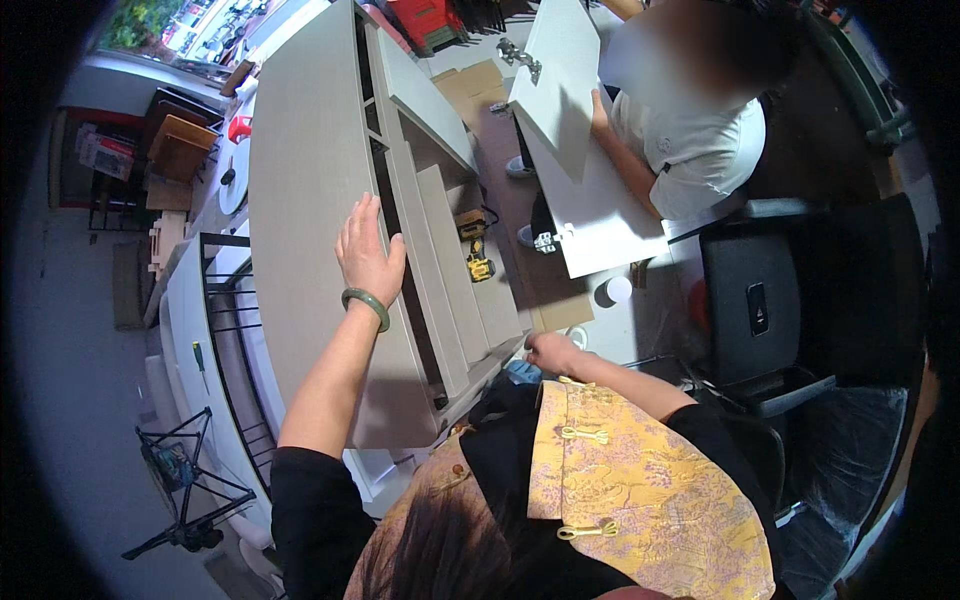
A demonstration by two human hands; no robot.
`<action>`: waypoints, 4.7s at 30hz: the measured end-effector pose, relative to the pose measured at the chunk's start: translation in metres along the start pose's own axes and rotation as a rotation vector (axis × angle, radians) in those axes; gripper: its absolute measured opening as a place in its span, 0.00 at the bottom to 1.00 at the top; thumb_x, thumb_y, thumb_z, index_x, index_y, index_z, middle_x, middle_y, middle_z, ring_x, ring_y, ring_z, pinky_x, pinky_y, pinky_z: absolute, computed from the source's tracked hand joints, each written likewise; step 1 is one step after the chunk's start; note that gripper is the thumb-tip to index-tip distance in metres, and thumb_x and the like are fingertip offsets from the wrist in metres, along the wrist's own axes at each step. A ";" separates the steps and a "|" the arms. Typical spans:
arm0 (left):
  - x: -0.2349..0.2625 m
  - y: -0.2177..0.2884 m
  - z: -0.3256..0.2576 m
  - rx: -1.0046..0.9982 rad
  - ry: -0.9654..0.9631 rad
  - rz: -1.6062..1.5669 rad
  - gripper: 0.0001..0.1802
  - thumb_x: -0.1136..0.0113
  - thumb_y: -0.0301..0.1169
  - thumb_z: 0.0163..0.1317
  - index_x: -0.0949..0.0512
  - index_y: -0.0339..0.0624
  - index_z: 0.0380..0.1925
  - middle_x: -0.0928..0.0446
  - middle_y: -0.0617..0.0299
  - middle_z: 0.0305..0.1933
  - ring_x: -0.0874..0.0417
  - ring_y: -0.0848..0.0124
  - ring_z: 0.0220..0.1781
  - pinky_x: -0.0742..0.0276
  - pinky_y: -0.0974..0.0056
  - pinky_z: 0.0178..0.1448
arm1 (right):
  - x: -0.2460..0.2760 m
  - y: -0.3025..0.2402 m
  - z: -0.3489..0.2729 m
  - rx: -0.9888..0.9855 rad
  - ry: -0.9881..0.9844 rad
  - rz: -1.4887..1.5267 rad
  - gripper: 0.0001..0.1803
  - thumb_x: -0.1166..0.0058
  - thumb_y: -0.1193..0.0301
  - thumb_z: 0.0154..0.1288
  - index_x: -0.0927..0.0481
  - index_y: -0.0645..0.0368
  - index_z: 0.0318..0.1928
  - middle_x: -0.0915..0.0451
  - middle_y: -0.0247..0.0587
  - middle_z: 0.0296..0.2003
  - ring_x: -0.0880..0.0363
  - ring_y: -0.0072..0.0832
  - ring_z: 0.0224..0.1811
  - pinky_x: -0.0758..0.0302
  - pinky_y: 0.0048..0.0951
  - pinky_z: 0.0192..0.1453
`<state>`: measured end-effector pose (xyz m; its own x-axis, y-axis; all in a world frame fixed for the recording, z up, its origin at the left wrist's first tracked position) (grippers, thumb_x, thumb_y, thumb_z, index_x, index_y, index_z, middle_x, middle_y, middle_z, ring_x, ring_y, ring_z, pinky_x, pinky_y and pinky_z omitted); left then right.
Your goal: The person assembles a cabinet by aligning a door panel and using a cordless drill to fasten hinges. A second person assists by holding the door and handing parts. The door is attached to the cabinet frame.
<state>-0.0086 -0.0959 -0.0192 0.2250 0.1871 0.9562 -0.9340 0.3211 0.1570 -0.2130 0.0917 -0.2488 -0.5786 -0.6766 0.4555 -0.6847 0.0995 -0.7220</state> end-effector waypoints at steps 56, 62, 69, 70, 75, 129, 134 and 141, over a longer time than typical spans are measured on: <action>0.008 -0.019 0.037 0.082 -0.145 0.047 0.50 0.39 0.43 0.50 0.47 0.34 0.71 0.49 0.44 0.76 0.49 0.53 0.78 0.57 0.48 0.76 | 0.106 -0.031 0.364 0.175 0.163 -0.738 0.14 0.53 0.68 0.64 0.22 0.52 0.48 0.16 0.41 0.35 0.17 0.37 0.39 0.28 0.44 0.49; -0.005 -0.022 0.031 -0.029 -0.059 0.116 0.49 0.40 0.45 0.52 0.47 0.33 0.71 0.48 0.42 0.75 0.48 0.52 0.77 0.56 0.47 0.76 | -0.013 0.058 0.188 -0.231 -0.117 -0.347 0.14 0.51 0.71 0.61 0.22 0.56 0.47 0.17 0.49 0.45 0.17 0.43 0.50 0.23 0.45 0.52; -0.012 -0.025 0.030 0.007 -0.025 0.114 0.47 0.39 0.43 0.54 0.46 0.36 0.71 0.47 0.46 0.76 0.48 0.54 0.78 0.58 0.46 0.76 | 0.016 0.108 0.119 -0.404 0.183 -0.180 0.36 0.50 0.72 0.59 0.42 0.55 0.70 0.33 0.53 0.62 0.26 0.49 0.58 0.25 0.45 0.59; -0.011 -0.026 0.030 0.014 -0.031 0.102 0.47 0.39 0.42 0.54 0.46 0.36 0.71 0.47 0.46 0.76 0.49 0.54 0.78 0.58 0.46 0.77 | 0.025 0.106 0.122 -0.334 0.291 -0.304 0.37 0.50 0.71 0.59 0.43 0.55 0.70 0.40 0.47 0.68 0.31 0.45 0.63 0.26 0.46 0.60; -0.012 -0.027 0.031 0.015 -0.046 0.098 0.47 0.38 0.40 0.52 0.45 0.36 0.71 0.47 0.46 0.76 0.48 0.54 0.78 0.58 0.47 0.77 | 0.052 0.102 0.155 -0.273 0.333 -0.440 0.32 0.49 0.74 0.59 0.37 0.55 0.66 0.49 0.42 0.73 0.31 0.40 0.62 0.23 0.44 0.57; -0.017 -0.035 0.034 0.091 -0.043 0.180 0.43 0.46 0.50 0.60 0.44 0.40 0.71 0.47 0.53 0.77 0.49 0.60 0.78 0.55 0.49 0.77 | -0.049 0.141 -0.077 -0.722 -0.079 -0.074 0.20 0.45 0.57 0.58 0.16 0.55 0.45 0.19 0.51 0.49 0.21 0.46 0.54 0.24 0.41 0.55; -0.018 -0.036 0.035 0.095 -0.046 0.188 0.43 0.46 0.50 0.59 0.44 0.42 0.71 0.47 0.53 0.77 0.49 0.60 0.78 0.54 0.49 0.77 | -0.056 0.158 -0.082 -0.725 -0.033 -0.029 0.17 0.47 0.61 0.60 0.16 0.55 0.45 0.20 0.52 0.50 0.21 0.46 0.55 0.24 0.43 0.55; -0.018 -0.036 0.035 0.104 -0.043 0.183 0.42 0.46 0.51 0.60 0.43 0.43 0.71 0.47 0.54 0.77 0.48 0.60 0.78 0.54 0.50 0.77 | -0.065 0.160 -0.083 -0.694 -0.017 0.000 0.18 0.47 0.61 0.58 0.16 0.55 0.46 0.19 0.50 0.50 0.22 0.47 0.55 0.23 0.43 0.56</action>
<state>0.0109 -0.1433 -0.0331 0.0394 0.1925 0.9805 -0.9823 0.1875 0.0026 -0.3221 0.2122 -0.3508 -0.5755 -0.6872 0.4434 -0.8130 0.5392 -0.2195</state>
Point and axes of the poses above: each hand's wrist, its own z-axis towards the middle knuckle, its own x-axis out of the back of the hand, y = z × x, the point moved 2 cm from there along z, towards the middle knuckle
